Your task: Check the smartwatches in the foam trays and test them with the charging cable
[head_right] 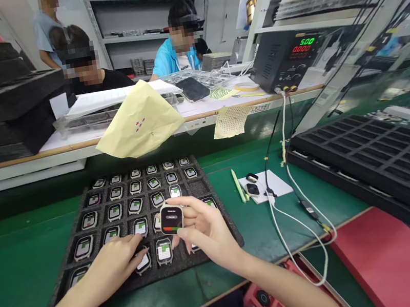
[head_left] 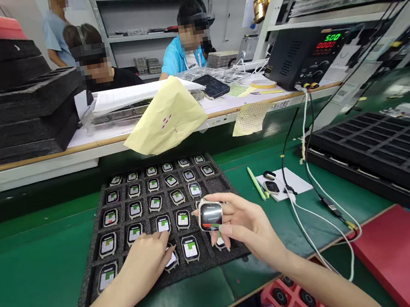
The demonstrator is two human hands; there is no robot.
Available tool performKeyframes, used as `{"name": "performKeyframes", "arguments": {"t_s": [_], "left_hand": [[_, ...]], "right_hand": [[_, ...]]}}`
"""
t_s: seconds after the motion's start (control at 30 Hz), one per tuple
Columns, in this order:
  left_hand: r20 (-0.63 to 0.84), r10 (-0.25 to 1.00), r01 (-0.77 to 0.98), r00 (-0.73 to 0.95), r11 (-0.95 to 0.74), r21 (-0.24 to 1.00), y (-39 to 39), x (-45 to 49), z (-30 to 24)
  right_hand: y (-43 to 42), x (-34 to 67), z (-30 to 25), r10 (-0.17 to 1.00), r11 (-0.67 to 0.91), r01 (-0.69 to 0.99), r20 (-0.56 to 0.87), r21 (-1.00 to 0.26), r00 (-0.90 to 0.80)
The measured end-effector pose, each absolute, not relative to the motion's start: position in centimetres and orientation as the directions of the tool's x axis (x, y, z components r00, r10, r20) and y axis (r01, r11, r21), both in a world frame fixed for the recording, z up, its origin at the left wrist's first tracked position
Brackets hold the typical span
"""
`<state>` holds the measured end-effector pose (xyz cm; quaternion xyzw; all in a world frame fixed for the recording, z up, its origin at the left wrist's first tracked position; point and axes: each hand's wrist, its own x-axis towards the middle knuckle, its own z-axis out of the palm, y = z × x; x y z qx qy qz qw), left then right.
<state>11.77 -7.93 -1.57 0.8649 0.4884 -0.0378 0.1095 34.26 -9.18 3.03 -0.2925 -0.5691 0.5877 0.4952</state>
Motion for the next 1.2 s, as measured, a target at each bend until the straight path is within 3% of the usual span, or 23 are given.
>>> {"name": "performKeyframes", "arguments": {"t_s": [0.4, 0.57, 0.83, 1.03, 1.2], "left_hand": [[-0.165, 0.836, 0.851, 0.524, -0.505, 0.145, -8.0, 11.8, -1.5], [-0.166, 0.835, 0.85, 0.525, -0.506, 0.143, -8.0, 11.8, -1.6], [-0.155, 0.834, 0.847, 0.53, -0.511, 0.146, -8.1, 11.8, -1.8], [-0.146, 0.835, 0.846, 0.531, -0.514, 0.141, -8.2, 11.7, -1.7], [-0.153, 0.835, 0.848, 0.528, -0.511, 0.141, -8.1, 11.8, -1.6]], "right_hand": [[-9.4, 34.1, 3.0, 0.934, 0.138, -0.171, 0.185, -0.976, -0.307], [-9.5, 34.3, 3.0, 0.913, 0.164, -0.24, 0.239, -0.957, -0.33], [-9.8, 33.5, 3.2, 0.952, 0.145, -0.173, 0.184, -0.974, -0.244], [-9.8, 34.0, 2.9, 0.908, 0.1, -0.255, 0.193, -0.962, -0.372], [-10.2, 33.7, 2.9, 0.927, 0.099, -0.189, 0.16, -0.977, -0.338]]}}
